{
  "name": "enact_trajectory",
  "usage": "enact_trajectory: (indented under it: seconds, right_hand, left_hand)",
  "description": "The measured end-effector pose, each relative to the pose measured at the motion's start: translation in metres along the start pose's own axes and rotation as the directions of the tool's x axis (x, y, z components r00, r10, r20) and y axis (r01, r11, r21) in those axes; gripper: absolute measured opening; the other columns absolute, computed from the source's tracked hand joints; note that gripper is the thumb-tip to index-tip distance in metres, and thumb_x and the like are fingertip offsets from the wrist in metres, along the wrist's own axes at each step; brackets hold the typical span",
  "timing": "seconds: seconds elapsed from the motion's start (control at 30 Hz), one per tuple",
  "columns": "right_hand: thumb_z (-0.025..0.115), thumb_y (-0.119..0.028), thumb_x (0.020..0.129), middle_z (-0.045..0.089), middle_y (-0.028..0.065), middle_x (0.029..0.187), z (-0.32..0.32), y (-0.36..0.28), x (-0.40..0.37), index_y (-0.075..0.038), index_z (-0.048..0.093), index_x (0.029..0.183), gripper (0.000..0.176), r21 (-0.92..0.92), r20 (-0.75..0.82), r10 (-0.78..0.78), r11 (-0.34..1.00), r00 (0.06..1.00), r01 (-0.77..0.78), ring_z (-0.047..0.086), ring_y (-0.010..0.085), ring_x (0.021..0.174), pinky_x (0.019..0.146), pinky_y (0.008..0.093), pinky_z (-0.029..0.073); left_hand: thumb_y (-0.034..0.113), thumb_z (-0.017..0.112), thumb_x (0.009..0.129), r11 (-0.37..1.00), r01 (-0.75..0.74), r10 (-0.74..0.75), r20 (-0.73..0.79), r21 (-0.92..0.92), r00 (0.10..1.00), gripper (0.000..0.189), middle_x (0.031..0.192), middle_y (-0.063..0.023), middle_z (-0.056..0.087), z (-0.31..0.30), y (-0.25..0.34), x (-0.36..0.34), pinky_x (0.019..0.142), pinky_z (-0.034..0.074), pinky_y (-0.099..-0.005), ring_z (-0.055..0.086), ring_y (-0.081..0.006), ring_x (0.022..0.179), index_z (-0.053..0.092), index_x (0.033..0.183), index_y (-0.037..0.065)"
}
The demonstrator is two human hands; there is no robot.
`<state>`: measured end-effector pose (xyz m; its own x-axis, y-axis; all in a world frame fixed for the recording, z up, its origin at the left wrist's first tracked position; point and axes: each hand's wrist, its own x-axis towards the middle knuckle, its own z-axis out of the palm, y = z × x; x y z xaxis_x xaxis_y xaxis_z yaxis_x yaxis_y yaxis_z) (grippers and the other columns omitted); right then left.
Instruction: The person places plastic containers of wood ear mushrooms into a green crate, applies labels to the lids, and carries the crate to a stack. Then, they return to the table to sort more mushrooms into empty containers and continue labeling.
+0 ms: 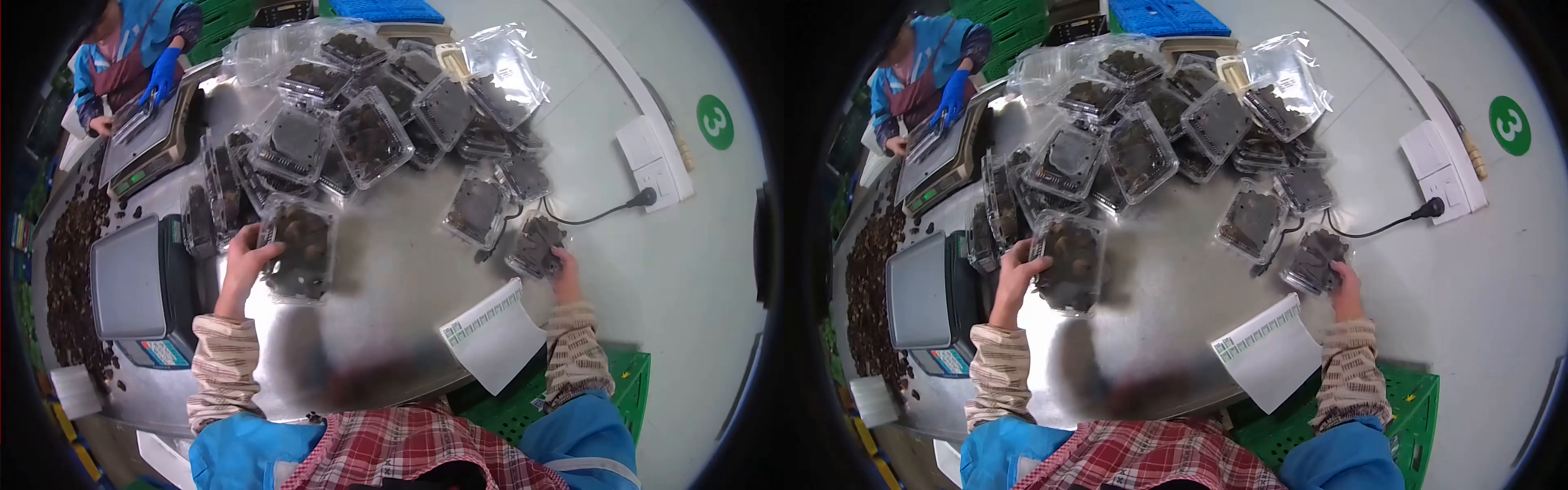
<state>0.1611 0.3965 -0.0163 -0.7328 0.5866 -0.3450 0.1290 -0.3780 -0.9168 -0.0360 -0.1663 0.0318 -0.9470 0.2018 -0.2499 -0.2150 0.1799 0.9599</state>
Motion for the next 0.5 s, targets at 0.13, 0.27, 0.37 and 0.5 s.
enact_trajectory:
  seconds: [0.13,0.27,0.37,0.5]
  right_hand:
    - [0.055,-0.024,0.078,0.061,0.0107,0.101,0.009,-0.028,-0.021,0.0,0.053,0.111,0.041,-0.006,0.028,0.089,0.996,0.996,-0.089,0.058,0.0201,0.093,0.085,0.0318,0.044]
    - [0.05,-0.015,0.085,0.059,0.0098,0.107,0.098,-0.043,0.005,0.005,0.055,0.109,0.032,-0.133,0.443,-0.186,0.954,0.877,0.269,0.053,0.0174,0.102,0.092,0.0309,0.039]
    - [0.06,-0.006,0.077,0.06,0.009,0.103,0.146,-0.033,0.049,0.004,0.055,0.109,0.034,-0.156,0.42,0.136,0.985,0.897,-0.076,0.058,0.0184,0.093,0.085,0.03,0.045]
    - [0.068,-0.003,0.067,0.059,0.0108,0.102,0.206,-0.016,0.026,0.003,0.052,0.112,0.048,-0.375,0.489,0.308,0.919,0.816,-0.123,0.056,0.0185,0.096,0.085,0.0308,0.044]
  left_hand:
    - [0.016,0.069,0.069,0.994,-0.005,0.004,0.01,0.109,1.0,0.047,0.097,-0.0128,0.061,-0.004,-0.008,0.013,0.079,0.044,-0.0286,0.058,-0.0182,0.087,0.054,0.106,-0.008]
    - [0.049,0.07,0.063,0.856,-0.037,0.103,-0.099,0.515,0.99,0.066,0.092,-0.0208,0.062,0.005,-0.027,0.03,0.078,0.045,-0.0367,0.06,-0.0312,0.089,0.06,0.097,-0.007]
    - [0.055,0.065,0.066,0.703,0.11,-0.036,-0.119,0.703,0.992,0.064,0.085,-0.0209,0.063,0.021,0.0,0.02,0.076,0.045,-0.0361,0.061,-0.0322,0.085,0.062,0.091,-0.004]
    - [0.056,0.06,0.07,0.757,0.206,-0.181,-0.105,0.62,0.978,0.066,0.079,-0.0218,0.062,0.015,-0.022,-0.002,0.075,0.045,-0.0353,0.061,-0.0318,0.082,0.06,0.092,-0.007]
